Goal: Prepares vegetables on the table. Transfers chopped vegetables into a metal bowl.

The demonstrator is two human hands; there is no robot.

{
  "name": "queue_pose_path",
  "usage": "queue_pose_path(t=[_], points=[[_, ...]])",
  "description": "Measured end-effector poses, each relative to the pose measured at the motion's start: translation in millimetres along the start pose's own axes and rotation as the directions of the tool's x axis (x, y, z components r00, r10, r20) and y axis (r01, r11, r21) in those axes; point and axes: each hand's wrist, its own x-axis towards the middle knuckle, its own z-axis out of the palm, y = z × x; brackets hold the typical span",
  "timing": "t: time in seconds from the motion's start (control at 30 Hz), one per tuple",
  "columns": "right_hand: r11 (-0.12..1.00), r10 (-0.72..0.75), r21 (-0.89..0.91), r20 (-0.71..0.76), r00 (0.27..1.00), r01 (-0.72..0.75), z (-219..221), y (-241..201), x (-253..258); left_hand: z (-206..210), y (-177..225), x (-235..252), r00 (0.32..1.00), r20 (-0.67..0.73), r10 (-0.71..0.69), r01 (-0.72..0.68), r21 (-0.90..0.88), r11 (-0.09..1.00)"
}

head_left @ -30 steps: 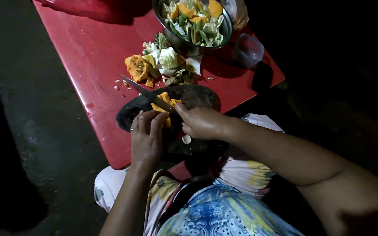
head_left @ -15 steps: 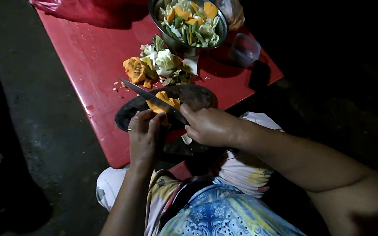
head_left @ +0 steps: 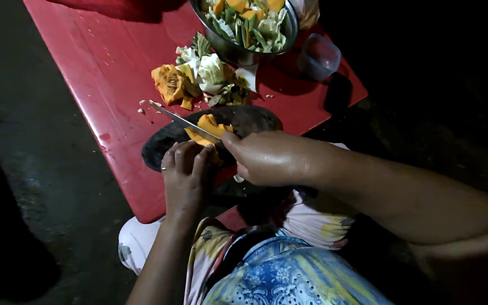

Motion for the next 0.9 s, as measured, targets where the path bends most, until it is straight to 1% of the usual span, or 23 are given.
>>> queue_pose_path(t=[0.07, 0.23, 0.3, 0.43, 0.57, 0.63, 0.77, 0.9], points=[[1.000, -0.009, 0.004, -0.004, 1.000, 0.009, 2.1, 0.7, 6.8, -0.8, 0.6, 1.0, 1.000, 0.000, 0.002, -0.002, 0.000, 1.000], [0.997, 0.022, 0.071, -0.086, 0.996, -0.016, 32.8, -0.7, 24.9, -2.4, 3.8, 1.8, 0.999, -0.015, 0.041, -0.041, 0.008, 0.999], [0.997, 0.041, 0.069, -0.112, 0.993, -0.033, 39.3, -2.6, 25.6, -0.7, 3.4, 1.4, 0.999, -0.019, 0.047, -0.047, -0.003, 0.999], [0.995, 0.017, 0.102, -0.062, 0.998, -0.011, 32.7, 2.4, 23.7, -2.6, 4.2, -0.2, 1.000, -0.013, -0.019, 0.019, 0.000, 1.000], [0.986, -0.018, 0.162, -0.129, 0.992, 0.039, 27.5, 15.6, 20.7, -2.5, 7.0, 0.5, 0.997, -0.027, -0.070, 0.069, -0.023, 0.997], [0.981, -0.010, 0.190, -0.161, 0.987, 0.041, 24.2, 15.3, 12.7, -1.9, 6.5, -0.4, 0.997, -0.014, -0.071, 0.070, -0.014, 0.997], [0.989, -0.030, 0.136, -0.206, 0.978, 0.059, 24.8, 13.6, -0.2, -0.4, 6.1, 0.4, 0.999, -0.027, -0.033, 0.034, 0.024, 0.999], [0.993, -0.016, 0.108, -0.196, 0.980, 0.038, 31.2, 11.9, -2.5, 0.3, 6.6, 0.8, 0.999, -0.029, -0.019, 0.020, 0.054, 0.998]])
